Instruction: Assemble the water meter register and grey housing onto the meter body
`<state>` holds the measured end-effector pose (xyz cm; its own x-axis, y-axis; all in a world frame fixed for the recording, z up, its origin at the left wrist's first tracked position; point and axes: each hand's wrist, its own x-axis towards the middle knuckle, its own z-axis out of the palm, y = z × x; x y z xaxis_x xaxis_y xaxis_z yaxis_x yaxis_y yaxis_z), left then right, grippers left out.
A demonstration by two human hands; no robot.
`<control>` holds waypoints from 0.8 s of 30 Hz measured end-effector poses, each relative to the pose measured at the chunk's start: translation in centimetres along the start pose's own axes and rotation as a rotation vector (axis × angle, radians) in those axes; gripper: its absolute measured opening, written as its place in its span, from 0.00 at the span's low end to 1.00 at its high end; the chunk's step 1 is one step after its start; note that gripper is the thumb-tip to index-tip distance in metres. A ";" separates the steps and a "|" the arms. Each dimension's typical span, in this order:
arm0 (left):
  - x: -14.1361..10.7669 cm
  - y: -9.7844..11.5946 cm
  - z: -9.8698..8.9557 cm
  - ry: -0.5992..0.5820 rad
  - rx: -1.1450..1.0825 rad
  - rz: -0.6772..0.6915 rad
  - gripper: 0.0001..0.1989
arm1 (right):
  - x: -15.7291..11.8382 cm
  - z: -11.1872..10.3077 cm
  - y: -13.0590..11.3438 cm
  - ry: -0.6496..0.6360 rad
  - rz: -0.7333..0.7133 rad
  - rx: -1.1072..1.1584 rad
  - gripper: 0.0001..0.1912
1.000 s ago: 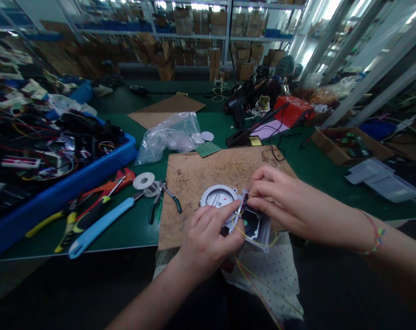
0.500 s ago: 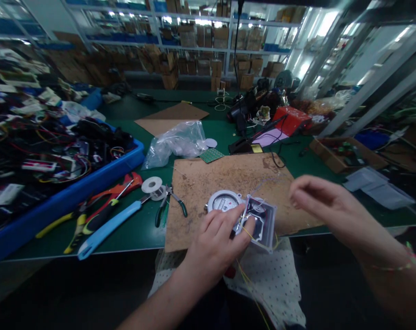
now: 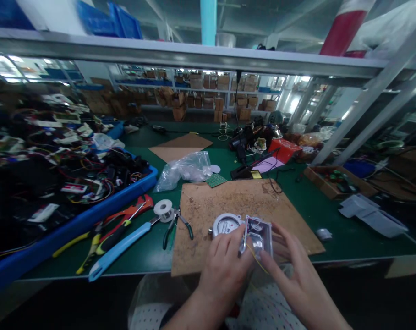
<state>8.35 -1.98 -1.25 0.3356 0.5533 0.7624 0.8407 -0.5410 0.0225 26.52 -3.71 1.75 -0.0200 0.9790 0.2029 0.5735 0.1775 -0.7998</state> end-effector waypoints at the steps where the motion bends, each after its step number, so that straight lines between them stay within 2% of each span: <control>1: 0.2 0.4 0.1 0.020 0.034 -0.029 0.12 | -0.1 0.7 0.6 0.003 0.040 0.085 0.36; 3: 0.5 1.1 0.2 0.077 0.132 -0.077 0.11 | 0.5 1.7 1.7 -0.007 0.084 0.199 0.37; 7: 0.3 1.3 0.9 0.035 0.269 -0.113 0.18 | 4.1 3.1 3.2 -0.048 0.103 0.293 0.36; 11: -1.3 -0.3 1.8 0.159 0.296 -0.006 0.21 | 8.4 4.1 4.2 -0.126 0.123 0.384 0.34; 16: -3.0 -2.6 1.3 0.207 0.398 0.079 0.20 | 11.9 5.6 4.0 -0.187 -0.007 0.464 0.25; 18: -3.4 -3.0 1.2 0.246 0.417 0.102 0.18 | 12.5 6.4 3.7 -0.201 0.013 0.565 0.23; 21: -5.0 -3.0 1.6 0.347 0.376 0.142 0.14 | 12.6 7.2 3.9 -0.220 0.134 0.700 0.29; 24: -8.4 -2.8 2.3 0.463 0.264 0.200 0.07 | 11.3 6.2 5.6 -0.047 0.197 0.655 0.34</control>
<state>4.15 -3.64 -9.22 0.3281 0.0882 0.9405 0.8774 -0.3975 -0.2688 24.44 8.95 -3.91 -0.0100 0.9999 0.0055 -0.0433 0.0051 -0.9991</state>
